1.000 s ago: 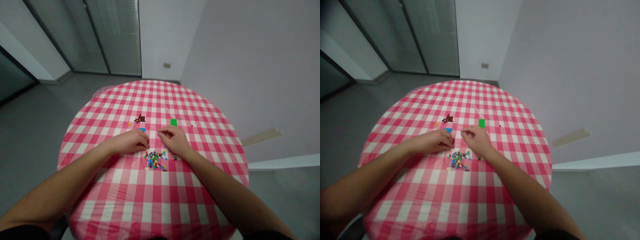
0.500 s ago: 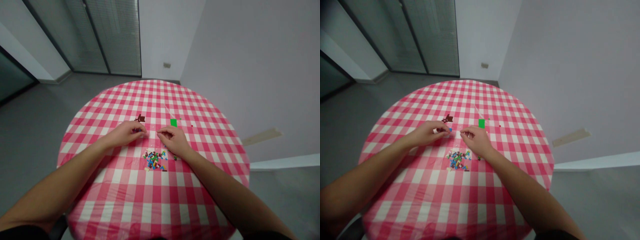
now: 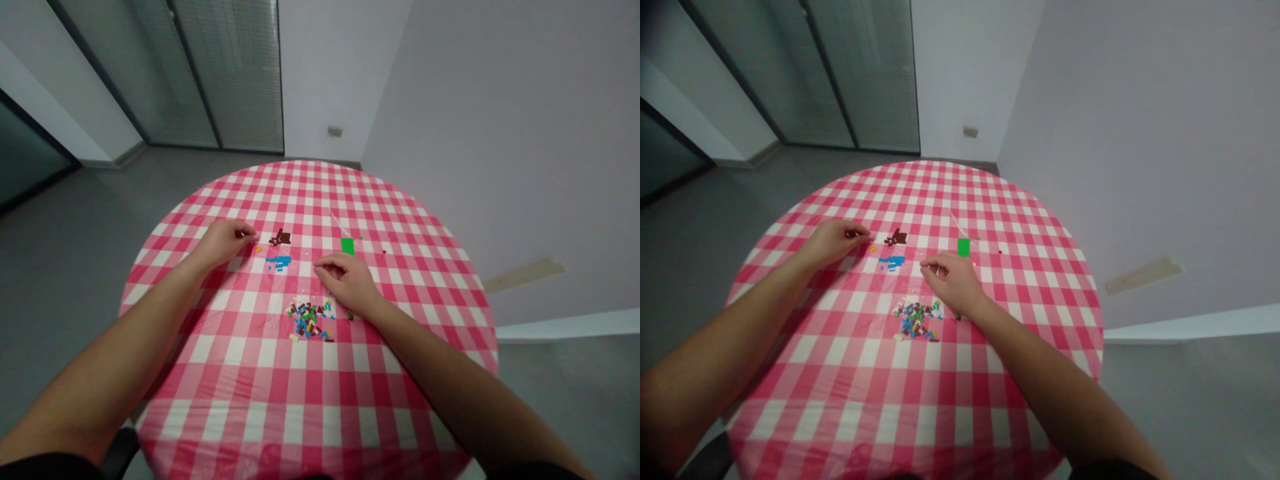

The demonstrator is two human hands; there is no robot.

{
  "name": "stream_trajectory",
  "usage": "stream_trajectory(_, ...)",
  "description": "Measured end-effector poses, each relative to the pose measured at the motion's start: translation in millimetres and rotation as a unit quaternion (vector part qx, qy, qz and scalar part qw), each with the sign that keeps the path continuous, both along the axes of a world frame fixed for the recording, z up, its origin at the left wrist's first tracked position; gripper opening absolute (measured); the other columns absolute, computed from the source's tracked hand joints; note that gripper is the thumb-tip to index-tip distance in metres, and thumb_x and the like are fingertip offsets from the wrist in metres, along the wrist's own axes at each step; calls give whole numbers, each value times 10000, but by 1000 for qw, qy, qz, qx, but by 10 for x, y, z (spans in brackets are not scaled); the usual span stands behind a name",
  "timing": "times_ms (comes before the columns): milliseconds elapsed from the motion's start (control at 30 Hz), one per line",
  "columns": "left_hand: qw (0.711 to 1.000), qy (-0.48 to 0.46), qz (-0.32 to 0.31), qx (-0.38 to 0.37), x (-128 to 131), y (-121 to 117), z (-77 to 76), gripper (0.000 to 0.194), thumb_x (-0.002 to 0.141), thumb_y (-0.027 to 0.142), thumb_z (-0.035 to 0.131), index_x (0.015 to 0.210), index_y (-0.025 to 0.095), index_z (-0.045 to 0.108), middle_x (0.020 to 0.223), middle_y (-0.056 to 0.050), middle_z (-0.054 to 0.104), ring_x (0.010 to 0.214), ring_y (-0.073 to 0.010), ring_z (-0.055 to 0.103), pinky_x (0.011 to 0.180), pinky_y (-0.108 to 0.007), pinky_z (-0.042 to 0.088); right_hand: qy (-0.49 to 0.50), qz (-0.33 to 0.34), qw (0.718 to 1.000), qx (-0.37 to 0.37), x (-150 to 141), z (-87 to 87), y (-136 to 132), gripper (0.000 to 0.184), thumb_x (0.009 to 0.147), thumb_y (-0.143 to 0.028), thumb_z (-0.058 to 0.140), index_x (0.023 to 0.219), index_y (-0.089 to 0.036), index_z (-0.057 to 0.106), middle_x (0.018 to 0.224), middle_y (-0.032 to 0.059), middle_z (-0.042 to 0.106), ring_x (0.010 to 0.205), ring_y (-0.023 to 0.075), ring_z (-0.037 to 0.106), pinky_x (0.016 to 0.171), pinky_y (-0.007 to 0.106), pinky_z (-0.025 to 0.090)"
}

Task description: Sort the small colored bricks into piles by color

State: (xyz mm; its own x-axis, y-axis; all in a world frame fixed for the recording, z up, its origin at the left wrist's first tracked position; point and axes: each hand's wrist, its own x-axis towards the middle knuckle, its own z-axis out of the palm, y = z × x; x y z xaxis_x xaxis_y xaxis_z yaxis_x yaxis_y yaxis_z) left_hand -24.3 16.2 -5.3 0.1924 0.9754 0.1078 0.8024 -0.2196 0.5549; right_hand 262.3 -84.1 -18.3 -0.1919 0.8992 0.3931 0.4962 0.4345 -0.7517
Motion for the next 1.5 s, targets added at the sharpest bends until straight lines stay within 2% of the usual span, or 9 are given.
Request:
stream_trajectory(167, 1000, 7, -2, -21, -5, 38, -52, 229, 745, 385, 652, 799, 217, 798, 779, -62, 775, 677, -218, 657, 601, -286, 438, -1, 2, 1000, -5, 8, 7, -6, 118, 853, -226, 643, 883, -199, 753, 788, 37, 736, 652, 143, 609, 623, 288, 493)
stream_trajectory(300, 998, -29, 8, -52, -45, 77, -117, 228, 701, 377, 662, 779, 212, 798, 754, -54, 774, 659, -215, 662, 590, -281, 447, -6, 26, 1000, -16, 14, 9, -1, 125, 860, -214, 638, 891, -189, 756, 809, 46, 744, 683, 148, 633, 638, 284, 495)
stream_trajectory(533, 994, -71, 13, -80, -88, 105, -187, 250, 663, 418, 695, 750, 204, 792, 748, -54, 774, 661, -214, 666, 563, -275, 442, -89, 99, 990, -47, 36, 32, 0, 147, 844, -149, 635, 887, -189, 771, 846, 48, 769, 709, 146, 662, 659, 270, 487)
stream_trajectory(667, 993, -84, 14, -86, -65, 85, -161, 254, 661, 414, 706, 766, 199, 791, 767, -60, 775, 688, -220, 670, 589, -282, 447, -152, 149, 975, -59, 127, 114, 24, 174, 831, -114, 635, 853, -207, 780, 836, 44, 773, 727, 162, 682, 678, 286, 492)
stream_trajectory(933, 996, -67, 55, 3, 77, -33, -44, 307, 741, 460, 677, 840, 192, 790, 703, -51, 709, 625, -187, 578, 568, -286, 386, -232, 240, 937, -102, 358, 240, 55, 242, 784, -87, 632, 853, -240, 806, 856, 28, 782, 706, 160, 683, 655, 274, 491)
stream_trajectory(1067, 998, -59, 31, 17, 143, -63, -59, 302, 760, 398, 627, 878, 175, 791, 747, -62, 720, 623, -182, 565, 598, -288, 409, -206, 258, 939, -95, 360, 203, 47, 263, 750, -63, 640, 816, -252, 811, 816, 16, 777, 676, 154, 671, 656, 272, 485)
stream_trajectory(1200, 998, -58, 12, 25, 200, -104, -80, 314, 779, 370, 602, 928, 173, 796, 809, -61, 736, 637, -176, 571, 603, -278, 421, -231, 267, 932, -85, 336, 191, 50, 274, 744, -45, 625, 798, -240, 810, 791, 19, 770, 679, 153, 669, 670, 274, 480)
stream_trajectory(1367, 998, -64, -26, 11, 246, -159, -89, 287, 803, 352, 598, 924, 181, 794, 836, -57, 743, 662, -174, 597, 575, -267, 405, -248, 260, 928, -102, 287, 231, 27, 275, 724, -31, 601, 777, -217, 797, 768, 21, 759, 648, 147, 652, 634, 268, 467)
stream_trajectory(1500, 994, -91, -64, -4, 289, -201, -87, 275, 844, 356, 596, 928, 177, 787, 874, -68, 755, 710, -185, 635, 610, -276, 445, -247, 245, 932, -102, 246, 241, 8, 261, 717, -20, 585, 753, -198, 773, 773, 29, 754, 649, 149, 647, 631, 272, 461)
